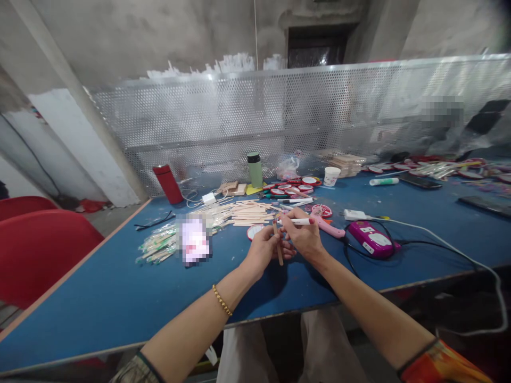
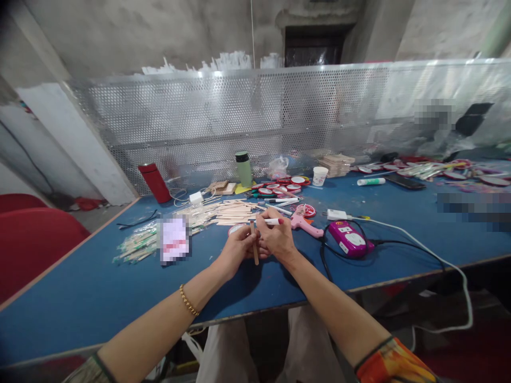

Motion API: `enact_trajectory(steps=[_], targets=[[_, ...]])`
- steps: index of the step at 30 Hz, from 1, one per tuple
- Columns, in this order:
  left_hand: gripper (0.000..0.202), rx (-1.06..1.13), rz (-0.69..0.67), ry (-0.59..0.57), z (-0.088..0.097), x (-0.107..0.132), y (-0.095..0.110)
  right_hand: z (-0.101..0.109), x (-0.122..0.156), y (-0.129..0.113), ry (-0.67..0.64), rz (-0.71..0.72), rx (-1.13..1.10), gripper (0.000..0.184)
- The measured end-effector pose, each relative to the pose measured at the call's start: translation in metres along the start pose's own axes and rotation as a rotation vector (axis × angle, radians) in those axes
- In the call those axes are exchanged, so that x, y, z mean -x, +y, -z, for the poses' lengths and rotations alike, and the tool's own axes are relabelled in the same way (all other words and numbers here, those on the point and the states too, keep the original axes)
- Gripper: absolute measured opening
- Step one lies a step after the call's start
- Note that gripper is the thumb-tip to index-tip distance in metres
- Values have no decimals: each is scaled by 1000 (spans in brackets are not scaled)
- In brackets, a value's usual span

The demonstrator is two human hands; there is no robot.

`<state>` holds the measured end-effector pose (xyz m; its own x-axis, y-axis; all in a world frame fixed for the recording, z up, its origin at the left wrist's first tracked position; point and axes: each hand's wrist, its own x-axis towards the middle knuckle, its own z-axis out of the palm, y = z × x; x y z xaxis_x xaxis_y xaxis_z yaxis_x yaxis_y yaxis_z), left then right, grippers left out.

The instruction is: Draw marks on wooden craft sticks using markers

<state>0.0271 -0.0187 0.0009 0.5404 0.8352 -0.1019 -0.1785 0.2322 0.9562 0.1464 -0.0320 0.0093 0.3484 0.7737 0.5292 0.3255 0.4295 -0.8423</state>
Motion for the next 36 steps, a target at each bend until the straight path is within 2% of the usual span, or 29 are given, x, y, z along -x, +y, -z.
enact_trajectory(steps=[9,16,26,36], targets=[[21,-24,1,6,1,-1,-2,0,0,3,-19,0,-4,36],[30,8,-11,-10,2,-3,-2,-1,1,3,-14,0,-13,33],[32,3,-7,-11,0,-2,-1,-1,1,2,-39,22,-30,32],[27,-37,-4,8,-1,0,-1,0,1,0,-50,5,-4,33]])
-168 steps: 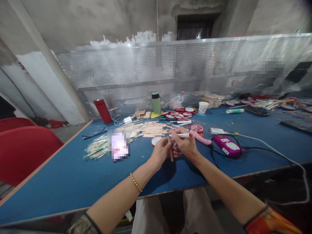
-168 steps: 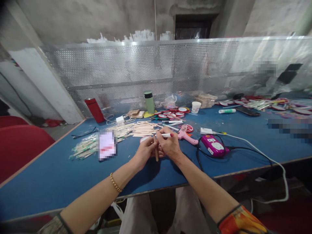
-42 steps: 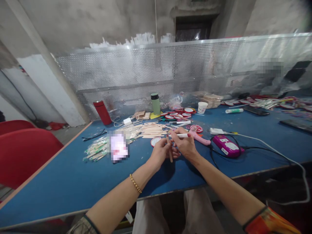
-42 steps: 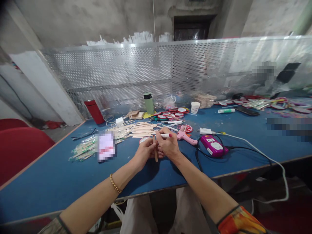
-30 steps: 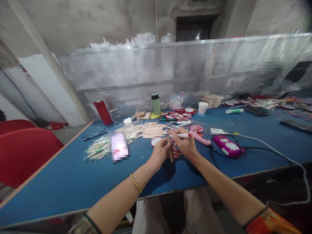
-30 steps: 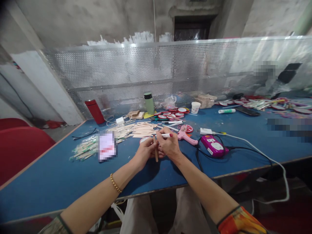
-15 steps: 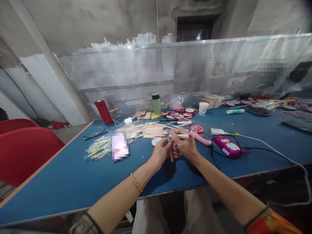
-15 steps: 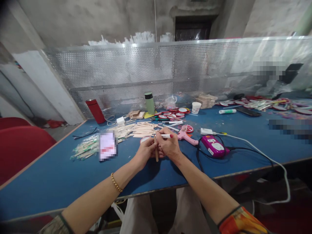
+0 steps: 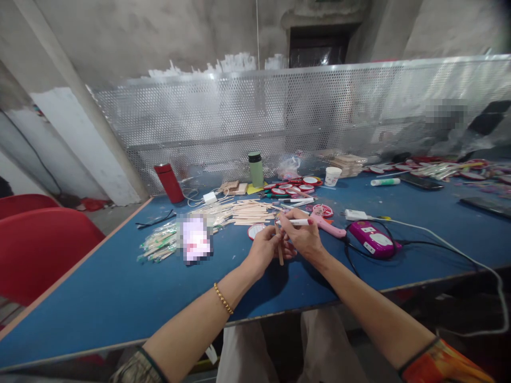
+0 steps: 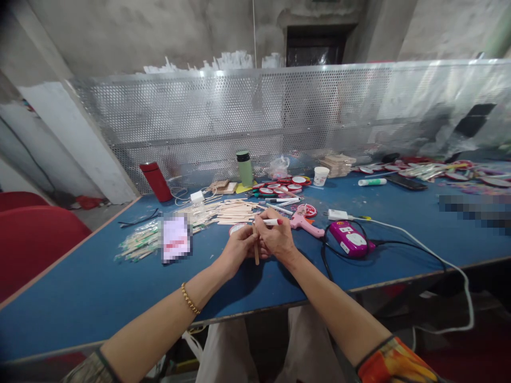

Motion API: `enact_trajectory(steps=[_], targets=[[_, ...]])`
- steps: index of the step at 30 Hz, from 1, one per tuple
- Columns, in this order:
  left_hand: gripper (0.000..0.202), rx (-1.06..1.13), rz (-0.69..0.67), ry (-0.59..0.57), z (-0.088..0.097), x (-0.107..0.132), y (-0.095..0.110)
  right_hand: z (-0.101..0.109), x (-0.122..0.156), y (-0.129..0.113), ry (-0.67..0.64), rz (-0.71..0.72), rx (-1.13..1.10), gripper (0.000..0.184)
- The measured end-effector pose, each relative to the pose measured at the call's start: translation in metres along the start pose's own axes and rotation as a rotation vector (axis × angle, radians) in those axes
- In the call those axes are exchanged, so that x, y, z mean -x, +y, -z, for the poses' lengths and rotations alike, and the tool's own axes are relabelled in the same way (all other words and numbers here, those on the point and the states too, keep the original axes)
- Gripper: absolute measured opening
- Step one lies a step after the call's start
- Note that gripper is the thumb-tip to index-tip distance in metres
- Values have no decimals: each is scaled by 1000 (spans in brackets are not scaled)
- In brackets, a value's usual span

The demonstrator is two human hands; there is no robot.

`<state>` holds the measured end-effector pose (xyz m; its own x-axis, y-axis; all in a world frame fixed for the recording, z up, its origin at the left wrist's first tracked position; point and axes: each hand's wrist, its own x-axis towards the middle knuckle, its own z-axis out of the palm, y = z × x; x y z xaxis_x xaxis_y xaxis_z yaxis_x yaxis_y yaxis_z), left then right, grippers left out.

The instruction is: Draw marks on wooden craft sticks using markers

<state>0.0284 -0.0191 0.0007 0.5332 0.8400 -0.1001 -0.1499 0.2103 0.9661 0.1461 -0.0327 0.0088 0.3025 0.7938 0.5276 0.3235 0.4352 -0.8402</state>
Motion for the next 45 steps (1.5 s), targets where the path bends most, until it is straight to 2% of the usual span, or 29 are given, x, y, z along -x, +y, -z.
enact_trajectory(steps=[11,18,26,36,45], targets=[[22,0,-1,-12,-1,1,1,-1,0,1,4,-15,-12,35],[23,20,5,-16,-1,-2,-1,0,1,8,20,30,35,37],[27,48,-8,-37,1,-3,-4,1,1,3,16,34,18,37],[22,54,-3,-47,0,-2,-4,3,3,1,8,-9,-8,33],[22,44,-2,-51,-1,-1,-3,3,2,1,6,17,-6,35]])
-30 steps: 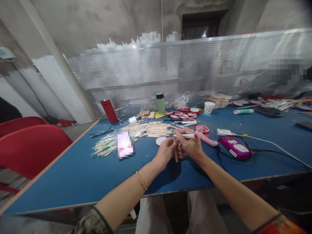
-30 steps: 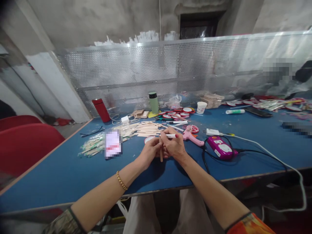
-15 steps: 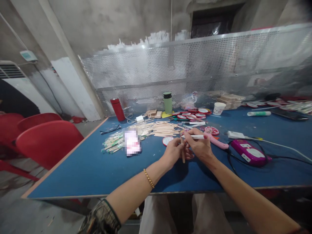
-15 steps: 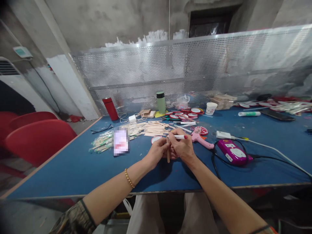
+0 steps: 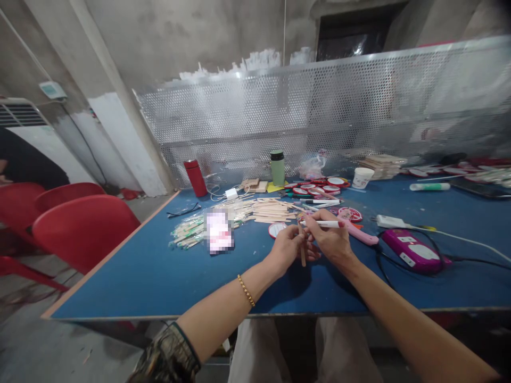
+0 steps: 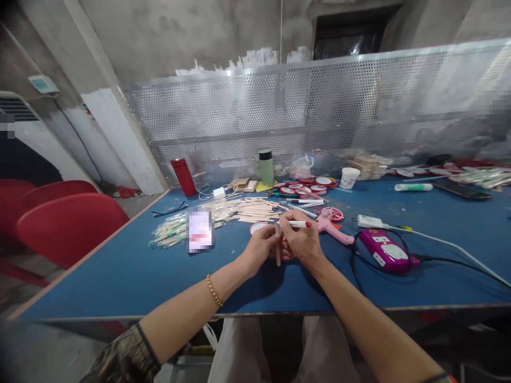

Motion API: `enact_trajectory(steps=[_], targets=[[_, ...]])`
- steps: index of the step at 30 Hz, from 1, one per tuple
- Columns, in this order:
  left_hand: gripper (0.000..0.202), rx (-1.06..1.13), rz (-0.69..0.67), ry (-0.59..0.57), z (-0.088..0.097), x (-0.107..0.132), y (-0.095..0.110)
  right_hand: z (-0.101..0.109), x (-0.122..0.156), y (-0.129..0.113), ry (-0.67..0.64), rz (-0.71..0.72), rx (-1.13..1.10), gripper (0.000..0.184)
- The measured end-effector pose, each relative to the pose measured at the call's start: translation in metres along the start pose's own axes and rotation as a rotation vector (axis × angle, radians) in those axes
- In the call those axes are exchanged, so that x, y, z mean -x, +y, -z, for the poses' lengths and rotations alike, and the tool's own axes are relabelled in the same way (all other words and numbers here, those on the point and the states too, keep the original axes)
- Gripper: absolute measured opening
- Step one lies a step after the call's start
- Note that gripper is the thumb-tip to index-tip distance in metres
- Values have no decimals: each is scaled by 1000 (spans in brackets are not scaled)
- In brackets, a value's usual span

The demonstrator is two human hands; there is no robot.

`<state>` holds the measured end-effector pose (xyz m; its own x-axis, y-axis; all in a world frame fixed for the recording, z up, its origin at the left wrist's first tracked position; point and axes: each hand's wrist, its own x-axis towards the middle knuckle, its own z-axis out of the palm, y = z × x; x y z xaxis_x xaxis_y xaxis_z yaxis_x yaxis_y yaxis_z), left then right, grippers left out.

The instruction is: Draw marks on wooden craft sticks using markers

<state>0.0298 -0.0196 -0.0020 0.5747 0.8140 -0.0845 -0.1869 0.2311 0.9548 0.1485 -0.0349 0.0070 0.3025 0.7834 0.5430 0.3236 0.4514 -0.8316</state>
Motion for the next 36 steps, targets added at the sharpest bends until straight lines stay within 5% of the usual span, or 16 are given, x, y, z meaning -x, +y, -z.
enact_trajectory(steps=[36], targets=[[32,0,-16,37,-1,0,5,-2,-1,1,6,11,2,32]])
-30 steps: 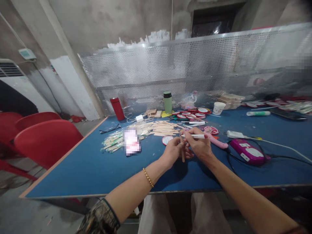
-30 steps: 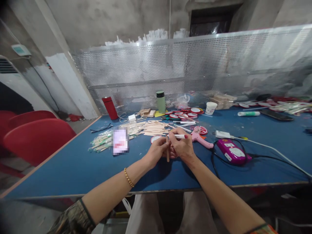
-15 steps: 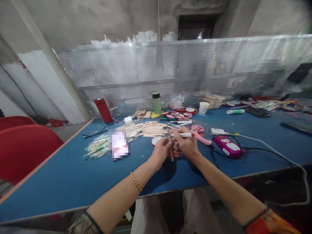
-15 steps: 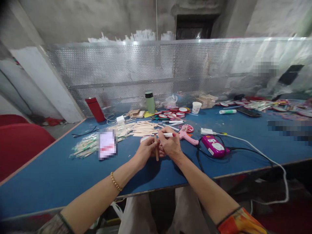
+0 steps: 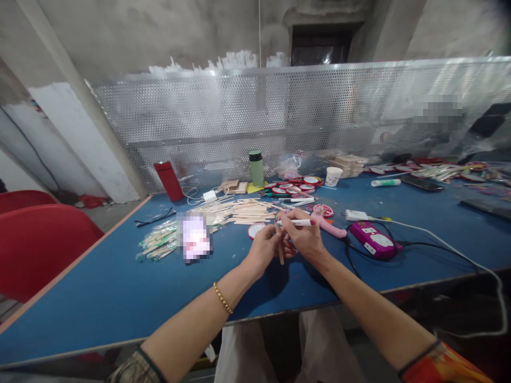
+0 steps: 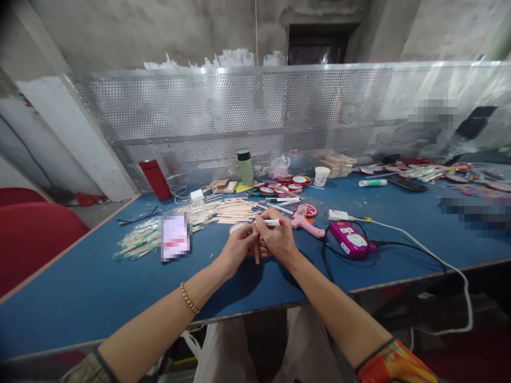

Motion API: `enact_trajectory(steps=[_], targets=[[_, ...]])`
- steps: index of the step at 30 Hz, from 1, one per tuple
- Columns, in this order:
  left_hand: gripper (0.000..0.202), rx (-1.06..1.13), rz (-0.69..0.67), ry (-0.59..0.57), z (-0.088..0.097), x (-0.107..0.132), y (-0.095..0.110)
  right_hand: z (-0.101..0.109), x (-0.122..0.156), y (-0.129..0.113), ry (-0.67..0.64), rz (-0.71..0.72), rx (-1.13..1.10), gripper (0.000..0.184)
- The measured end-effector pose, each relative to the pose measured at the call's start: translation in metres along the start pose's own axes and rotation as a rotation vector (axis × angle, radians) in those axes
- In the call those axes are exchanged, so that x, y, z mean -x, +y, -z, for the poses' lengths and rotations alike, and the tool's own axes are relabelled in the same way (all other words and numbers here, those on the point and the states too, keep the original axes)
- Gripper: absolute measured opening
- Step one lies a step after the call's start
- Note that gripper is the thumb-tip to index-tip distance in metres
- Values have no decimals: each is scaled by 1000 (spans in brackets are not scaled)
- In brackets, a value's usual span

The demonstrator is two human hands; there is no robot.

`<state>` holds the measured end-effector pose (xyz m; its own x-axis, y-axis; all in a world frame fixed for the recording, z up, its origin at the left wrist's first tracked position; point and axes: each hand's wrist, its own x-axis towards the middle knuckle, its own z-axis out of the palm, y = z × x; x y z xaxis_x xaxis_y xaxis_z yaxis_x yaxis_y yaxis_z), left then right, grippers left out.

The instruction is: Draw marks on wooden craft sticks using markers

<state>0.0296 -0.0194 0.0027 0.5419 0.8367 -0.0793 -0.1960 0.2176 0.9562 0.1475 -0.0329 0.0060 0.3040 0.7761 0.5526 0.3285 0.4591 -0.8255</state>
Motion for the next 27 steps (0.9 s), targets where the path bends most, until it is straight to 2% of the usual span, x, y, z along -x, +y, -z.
enact_trajectory(steps=[20,27], targets=[[34,-47,1,0,1,0,0,-1,0,4,-16,-10,11,28],[40,-30,-14,-20,0,0,1,0,0,1,20,-16,16,31]])
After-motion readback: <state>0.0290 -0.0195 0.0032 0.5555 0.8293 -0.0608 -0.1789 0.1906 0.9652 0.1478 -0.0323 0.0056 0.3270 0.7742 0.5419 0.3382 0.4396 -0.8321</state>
